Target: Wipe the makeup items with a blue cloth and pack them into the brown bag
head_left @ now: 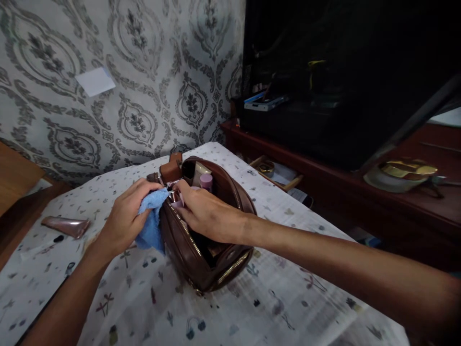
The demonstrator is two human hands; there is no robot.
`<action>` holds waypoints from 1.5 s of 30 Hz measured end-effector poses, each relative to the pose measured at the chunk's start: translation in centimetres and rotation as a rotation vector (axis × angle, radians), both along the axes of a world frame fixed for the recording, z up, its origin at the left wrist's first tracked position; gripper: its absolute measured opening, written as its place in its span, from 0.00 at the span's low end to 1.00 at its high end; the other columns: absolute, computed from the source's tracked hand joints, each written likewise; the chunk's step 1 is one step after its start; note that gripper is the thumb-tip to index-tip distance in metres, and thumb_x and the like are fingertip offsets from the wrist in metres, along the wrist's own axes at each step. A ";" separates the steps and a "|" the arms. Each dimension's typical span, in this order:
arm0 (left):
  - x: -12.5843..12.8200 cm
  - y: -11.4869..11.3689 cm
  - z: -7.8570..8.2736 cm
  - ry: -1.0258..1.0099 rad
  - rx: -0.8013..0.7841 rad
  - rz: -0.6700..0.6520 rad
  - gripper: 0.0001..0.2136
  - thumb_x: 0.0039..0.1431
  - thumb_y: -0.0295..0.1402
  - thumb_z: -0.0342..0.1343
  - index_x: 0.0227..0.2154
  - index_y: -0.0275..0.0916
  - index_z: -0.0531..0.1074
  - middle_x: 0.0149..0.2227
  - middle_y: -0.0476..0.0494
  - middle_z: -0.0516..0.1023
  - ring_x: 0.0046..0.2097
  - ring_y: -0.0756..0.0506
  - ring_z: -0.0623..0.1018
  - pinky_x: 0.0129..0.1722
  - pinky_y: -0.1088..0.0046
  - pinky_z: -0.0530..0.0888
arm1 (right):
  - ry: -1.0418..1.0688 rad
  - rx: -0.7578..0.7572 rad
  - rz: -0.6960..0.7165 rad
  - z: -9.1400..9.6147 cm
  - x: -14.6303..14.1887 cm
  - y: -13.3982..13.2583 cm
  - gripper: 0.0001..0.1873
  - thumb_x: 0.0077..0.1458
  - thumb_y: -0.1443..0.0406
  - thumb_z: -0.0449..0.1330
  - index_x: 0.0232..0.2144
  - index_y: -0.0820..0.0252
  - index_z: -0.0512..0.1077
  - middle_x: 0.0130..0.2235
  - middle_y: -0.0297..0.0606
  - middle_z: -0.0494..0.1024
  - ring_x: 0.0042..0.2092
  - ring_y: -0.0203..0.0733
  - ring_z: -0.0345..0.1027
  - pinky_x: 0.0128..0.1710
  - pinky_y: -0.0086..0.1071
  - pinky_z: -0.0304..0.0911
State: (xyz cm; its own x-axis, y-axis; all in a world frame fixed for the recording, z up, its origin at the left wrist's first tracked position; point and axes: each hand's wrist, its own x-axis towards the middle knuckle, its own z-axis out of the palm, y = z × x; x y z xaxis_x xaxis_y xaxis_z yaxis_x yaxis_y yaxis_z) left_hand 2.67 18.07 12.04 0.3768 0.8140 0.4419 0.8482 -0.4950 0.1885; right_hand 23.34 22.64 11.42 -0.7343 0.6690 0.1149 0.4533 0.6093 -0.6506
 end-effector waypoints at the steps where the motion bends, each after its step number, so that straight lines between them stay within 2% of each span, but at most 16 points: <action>1: -0.1 0.0 -0.1 -0.009 0.002 0.008 0.12 0.68 0.35 0.46 0.48 0.39 0.69 0.41 0.44 0.73 0.43 0.43 0.75 0.44 0.70 0.72 | -0.008 -0.005 0.002 0.1 -0.1 0.0 0.06 0.67 0.66 0.50 0.46 0.62 0.59 0.37 0.46 0.77 0.39 0.47 0.72 0.38 0.35 0.60; 6: -0.4 -0.2 -0.1 -0.056 -0.032 0.032 0.12 0.70 0.36 0.46 0.49 0.39 0.70 0.42 0.44 0.73 0.44 0.44 0.75 0.45 0.69 0.72 | -0.032 -0.020 0.025 0.5 -0.4 -0.2 0.10 0.66 0.69 0.50 0.49 0.65 0.60 0.39 0.48 0.78 0.39 0.48 0.73 0.38 0.36 0.61; 10: -0.5 -0.6 -0.3 -0.093 -0.041 0.023 0.12 0.70 0.35 0.46 0.49 0.39 0.70 0.43 0.45 0.73 0.45 0.45 0.75 0.46 0.70 0.71 | 0.034 -0.046 0.006 0.2 -0.2 0.0 0.12 0.67 0.65 0.52 0.50 0.66 0.62 0.40 0.47 0.78 0.42 0.48 0.72 0.41 0.36 0.63; 15: -0.6 -1.1 -0.5 -0.144 -0.035 0.050 0.11 0.69 0.34 0.49 0.50 0.38 0.70 0.45 0.47 0.73 0.48 0.45 0.75 0.49 0.71 0.71 | 0.032 -0.190 0.052 0.0 0.5 0.5 0.06 0.61 0.64 0.57 0.38 0.60 0.68 0.34 0.38 0.76 0.36 0.42 0.71 0.36 0.31 0.64; 18: -0.6 -1.2 -0.5 -0.115 -0.047 0.051 0.11 0.69 0.33 0.49 0.51 0.39 0.70 0.46 0.49 0.73 0.48 0.45 0.75 0.49 0.73 0.70 | 0.000 -0.199 0.055 0.1 0.6 0.8 0.03 0.56 0.67 0.60 0.33 0.58 0.68 0.33 0.37 0.77 0.37 0.42 0.71 0.34 0.30 0.64; 22: -0.5 -1.1 -0.5 -0.097 -0.032 0.043 0.10 0.69 0.33 0.49 0.50 0.40 0.69 0.46 0.48 0.73 0.49 0.44 0.75 0.50 0.70 0.71 | -0.066 -0.200 0.009 0.0 0.2 0.9 0.04 0.53 0.72 0.56 0.32 0.60 0.67 0.37 0.40 0.77 0.39 0.42 0.71 0.34 0.29 0.63; 29: -0.3 -1.0 -0.7 -0.112 -0.041 0.024 0.11 0.70 0.33 0.50 0.52 0.40 0.69 0.47 0.48 0.73 0.49 0.45 0.74 0.51 0.70 0.71 | -0.056 -0.202 -0.003 -0.9 -0.2 1.3 0.04 0.53 0.72 0.55 0.29 0.60 0.66 0.36 0.39 0.76 0.40 0.41 0.70 0.34 0.29 0.61; 31: -0.2 -1.0 -0.6 -0.103 -0.037 0.012 0.11 0.70 0.32 0.50 0.52 0.40 0.69 0.47 0.47 0.73 0.50 0.45 0.74 0.52 0.69 0.70 | -0.092 -0.207 0.005 -0.7 -0.1 1.1 0.03 0.54 0.72 0.55 0.31 0.60 0.67 0.36 0.39 0.76 0.39 0.41 0.70 0.34 0.29 0.61; 33: 0.0 -0.9 -0.7 -0.107 -0.032 0.012 0.11 0.70 0.31 0.50 0.52 0.40 0.69 0.47 0.47 0.72 0.50 0.44 0.74 0.52 0.68 0.69 | -0.101 -0.204 0.002 -0.2 0.2 0.8 0.07 0.55 0.71 0.56 0.38 0.61 0.69 0.37 0.39 0.76 0.38 0.41 0.69 0.33 0.30 0.60; 36: 0.1 -0.9 -0.7 -0.131 -0.027 0.010 0.11 0.69 0.32 0.50 0.51 0.41 0.70 0.46 0.47 0.73 0.48 0.44 0.74 0.51 0.66 0.70 | 0.017 -0.218 -0.004 0.7 0.6 0.3 0.19 0.56 0.68 0.57 0.51 0.62 0.66 0.40 0.38 0.75 0.39 0.42 0.69 0.35 0.31 0.61; 38: 0.2 -1.0 -0.8 -0.144 -0.029 0.017 0.10 0.69 0.32 0.50 0.50 0.41 0.70 0.46 0.47 0.73 0.48 0.44 0.74 0.50 0.66 0.70 | 0.121 -0.256 0.012 0.9 0.8 0.3 0.23 0.55 0.68 0.59 0.54 0.61 0.64 0.40 0.36 0.75 0.40 0.41 0.69 0.38 0.31 0.61; 41: 0.3 -1.0 -0.8 -0.140 -0.042 0.045 0.10 0.70 0.33 0.49 0.50 0.41 0.69 0.46 0.48 0.73 0.48 0.44 0.73 0.50 0.67 0.71 | 0.239 -0.276 0.030 0.4 0.8 0.5 0.19 0.55 0.68 0.60 0.50 0.59 0.67 0.36 0.32 0.72 0.38 0.39 0.67 0.38 0.30 0.59; 45: 0.4 -0.8 -1.0 -0.137 -0.032 0.059 0.11 0.69 0.34 0.50 0.51 0.41 0.70 0.45 0.48 0.72 0.49 0.44 0.74 0.51 0.67 0.70 | 0.330 -0.228 0.014 -0.7 0.7 0.9 0.12 0.56 0.69 0.59 0.44 0.59 0.66 0.32 0.28 0.68 0.35 0.37 0.63 0.35 0.29 0.56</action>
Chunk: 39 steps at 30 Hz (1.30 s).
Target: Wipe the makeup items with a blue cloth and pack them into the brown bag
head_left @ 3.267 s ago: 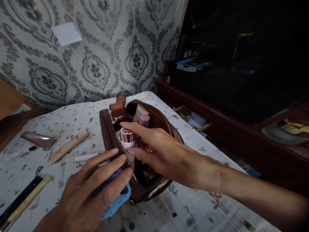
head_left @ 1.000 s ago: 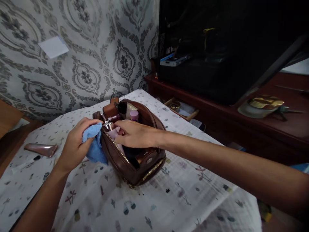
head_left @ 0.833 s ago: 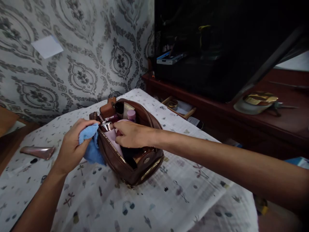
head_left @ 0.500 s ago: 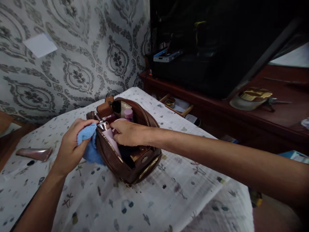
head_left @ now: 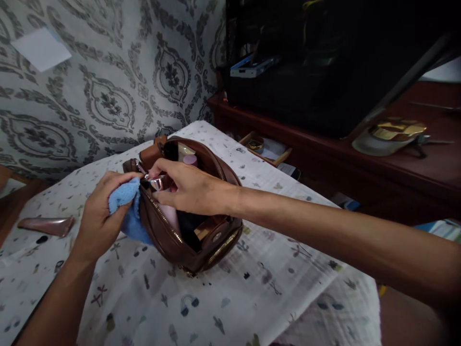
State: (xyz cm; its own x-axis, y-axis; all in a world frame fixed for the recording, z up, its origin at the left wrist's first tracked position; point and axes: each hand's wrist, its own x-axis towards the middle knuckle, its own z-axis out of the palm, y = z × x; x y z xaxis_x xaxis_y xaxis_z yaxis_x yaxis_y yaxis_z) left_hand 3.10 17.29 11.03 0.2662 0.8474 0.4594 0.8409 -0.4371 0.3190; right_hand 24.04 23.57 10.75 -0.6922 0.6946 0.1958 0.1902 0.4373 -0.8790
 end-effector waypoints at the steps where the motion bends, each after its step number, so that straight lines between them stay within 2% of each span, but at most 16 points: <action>1: 0.0 0.1 -0.1 -0.005 0.010 -0.011 0.12 0.69 0.34 0.50 0.52 0.41 0.70 0.46 0.47 0.73 0.48 0.44 0.74 0.50 0.67 0.71 | -0.002 0.017 -0.003 -0.1 0.0 0.0 0.12 0.56 0.69 0.58 0.44 0.59 0.65 0.32 0.28 0.67 0.35 0.36 0.62 0.35 0.30 0.55; 7: 0.3 0.5 -0.7 -0.030 0.005 -0.025 0.15 0.69 0.34 0.48 0.55 0.41 0.70 0.46 0.43 0.72 0.48 0.43 0.74 0.49 0.68 0.72 | -0.057 0.040 -0.018 -0.2 0.2 0.0 0.13 0.58 0.69 0.57 0.47 0.60 0.65 0.29 0.27 0.66 0.30 0.37 0.60 0.34 0.30 0.56; 11: 0.2 0.1 -0.8 -0.041 0.013 -0.021 0.17 0.68 0.32 0.49 0.57 0.40 0.69 0.46 0.43 0.72 0.48 0.43 0.74 0.49 0.69 0.72 | -0.044 0.022 -0.019 0.1 0.2 -0.2 0.15 0.58 0.70 0.58 0.48 0.60 0.67 0.33 0.30 0.70 0.32 0.36 0.63 0.35 0.29 0.59; 14: 0.0 -0.3 -1.0 -0.056 0.030 0.007 0.17 0.68 0.32 0.48 0.57 0.40 0.69 0.48 0.43 0.73 0.49 0.43 0.74 0.49 0.69 0.72 | -0.059 -0.001 -0.022 0.5 0.3 -0.3 0.18 0.60 0.70 0.58 0.53 0.64 0.68 0.35 0.33 0.74 0.34 0.37 0.67 0.37 0.30 0.61; 17: -0.2 -0.7 -1.4 -0.096 0.044 0.031 0.17 0.67 0.32 0.49 0.56 0.41 0.69 0.49 0.44 0.74 0.51 0.43 0.74 0.50 0.69 0.71 | -0.042 -0.008 -0.033 0.7 0.3 -0.5 0.21 0.61 0.72 0.57 0.56 0.65 0.67 0.43 0.39 0.78 0.40 0.39 0.71 0.42 0.32 0.64; 20: -0.3 -1.0 -1.8 -0.125 0.048 0.035 0.17 0.65 0.30 0.50 0.56 0.42 0.69 0.50 0.45 0.74 0.51 0.45 0.74 0.52 0.71 0.70 | 0.003 0.031 -0.071 0.5 0.3 -0.5 0.16 0.62 0.73 0.57 0.52 0.64 0.70 0.50 0.44 0.78 0.45 0.41 0.72 0.47 0.35 0.65; 23: -0.4 -1.2 -2.0 -0.145 0.049 0.016 0.16 0.65 0.29 0.50 0.55 0.43 0.69 0.51 0.46 0.74 0.51 0.46 0.75 0.53 0.72 0.70 | -0.022 0.086 -0.106 0.3 0.1 -0.4 0.10 0.62 0.72 0.58 0.46 0.63 0.73 0.47 0.43 0.79 0.45 0.42 0.73 0.47 0.35 0.64; 28: -0.6 -1.5 -2.1 -0.153 0.046 -0.014 0.16 0.66 0.27 0.50 0.54 0.44 0.69 0.51 0.47 0.74 0.52 0.46 0.75 0.53 0.73 0.70 | -0.101 0.162 -0.139 0.4 -0.2 -0.1 0.07 0.62 0.72 0.58 0.41 0.62 0.74 0.38 0.37 0.79 0.38 0.40 0.71 0.41 0.33 0.61; 35: -0.5 -1.9 -2.0 -0.141 0.064 -0.019 0.15 0.65 0.28 0.50 0.53 0.43 0.70 0.51 0.46 0.75 0.52 0.45 0.75 0.54 0.71 0.71 | -0.122 0.164 -0.145 0.6 -0.1 -0.3 0.10 0.62 0.71 0.58 0.46 0.66 0.74 0.32 0.35 0.76 0.34 0.38 0.69 0.37 0.31 0.60; 37: -0.5 -2.0 -2.0 -0.130 0.062 -0.008 0.14 0.65 0.29 0.50 0.53 0.42 0.70 0.51 0.45 0.75 0.52 0.44 0.76 0.54 0.69 0.72 | -0.110 0.149 -0.129 0.6 -0.1 -0.3 0.11 0.62 0.72 0.58 0.47 0.66 0.74 0.33 0.36 0.78 0.35 0.39 0.70 0.38 0.32 0.61; 39: -0.5 -2.0 -2.0 -0.117 0.061 0.009 0.13 0.66 0.31 0.50 0.52 0.42 0.70 0.50 0.44 0.76 0.52 0.43 0.76 0.53 0.67 0.73 | -0.080 0.139 -0.111 0.6 0.0 -0.4 0.12 0.62 0.73 0.58 0.48 0.66 0.74 0.39 0.39 0.80 0.40 0.40 0.73 0.42 0.33 0.63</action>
State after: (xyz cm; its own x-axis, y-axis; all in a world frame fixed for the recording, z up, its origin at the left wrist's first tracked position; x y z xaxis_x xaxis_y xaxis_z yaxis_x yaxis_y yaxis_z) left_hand 2.63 15.31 9.03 0.2002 0.8189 0.5379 0.8039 -0.4511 0.3877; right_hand 24.03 23.20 11.36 -0.6299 0.7378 0.2426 0.3114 0.5261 -0.7914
